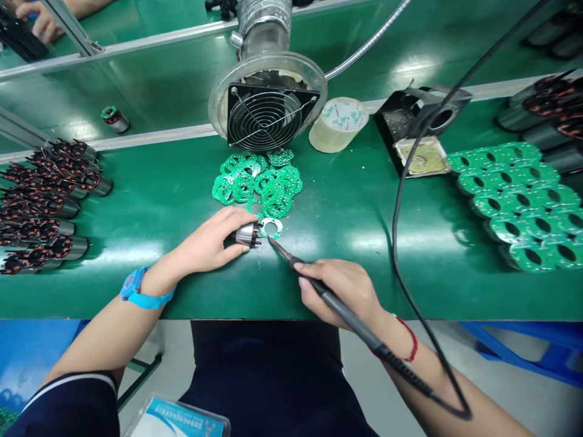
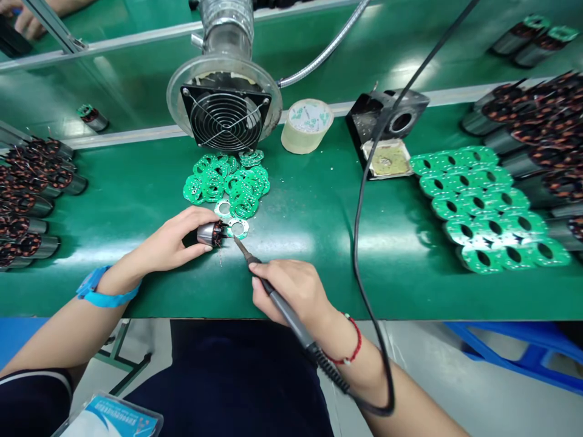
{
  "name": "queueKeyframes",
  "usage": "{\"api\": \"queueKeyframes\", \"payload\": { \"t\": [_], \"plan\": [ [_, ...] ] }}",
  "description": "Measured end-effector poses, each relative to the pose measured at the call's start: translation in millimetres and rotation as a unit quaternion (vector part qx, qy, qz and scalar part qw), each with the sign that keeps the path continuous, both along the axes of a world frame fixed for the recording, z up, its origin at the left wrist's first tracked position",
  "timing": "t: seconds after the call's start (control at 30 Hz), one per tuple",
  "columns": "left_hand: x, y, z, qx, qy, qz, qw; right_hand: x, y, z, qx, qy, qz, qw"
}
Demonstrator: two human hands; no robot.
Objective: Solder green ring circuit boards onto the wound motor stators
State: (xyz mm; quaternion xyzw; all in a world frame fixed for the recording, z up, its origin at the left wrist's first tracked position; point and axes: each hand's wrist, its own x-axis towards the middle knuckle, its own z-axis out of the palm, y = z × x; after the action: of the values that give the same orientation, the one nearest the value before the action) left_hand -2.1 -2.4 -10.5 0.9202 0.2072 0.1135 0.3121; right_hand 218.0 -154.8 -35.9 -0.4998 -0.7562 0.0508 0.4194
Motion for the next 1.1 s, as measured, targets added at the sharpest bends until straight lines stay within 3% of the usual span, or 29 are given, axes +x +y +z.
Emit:
{"api": "queueKeyframes", "payload": {
  "t": [0.13, 0.23, 0.33, 0.4, 0.6, 1.1],
  "plan": [
    [0, -1, 0.1, 0.001, -0.005, 0.003, 1.0, -6, -1, 0.1, 0.038, -0.082, 0.022, 0.996],
    [1, -2, 0.6, 0.001, -0.009, 0.005, 1.0, -7, -4, -1.6, 0.001, 0.007, -0.019, 1.0],
    [1, -2, 1.3, 0.005, -0.009, 0.006, 1.0, -5, -8, -3.3, -0.072, 0.11, -0.078, 0.988],
    [1, -2, 1.6, 0.008, -0.009, 0.003, 1.0, -4, -10, -4.3, -0.08, 0.144, -0.09, 0.982],
    [1, -1, 1.2, 0.011, -0.016, -0.006, 1.0, -4, -9, -5.5, -0.056, 0.122, -0.051, 0.99],
    [0, -1, 0.2, 0.012, -0.023, -0.015, 1.0, -2, -10, -5.3, -0.093, 0.142, -0.079, 0.982]
  ]
}}
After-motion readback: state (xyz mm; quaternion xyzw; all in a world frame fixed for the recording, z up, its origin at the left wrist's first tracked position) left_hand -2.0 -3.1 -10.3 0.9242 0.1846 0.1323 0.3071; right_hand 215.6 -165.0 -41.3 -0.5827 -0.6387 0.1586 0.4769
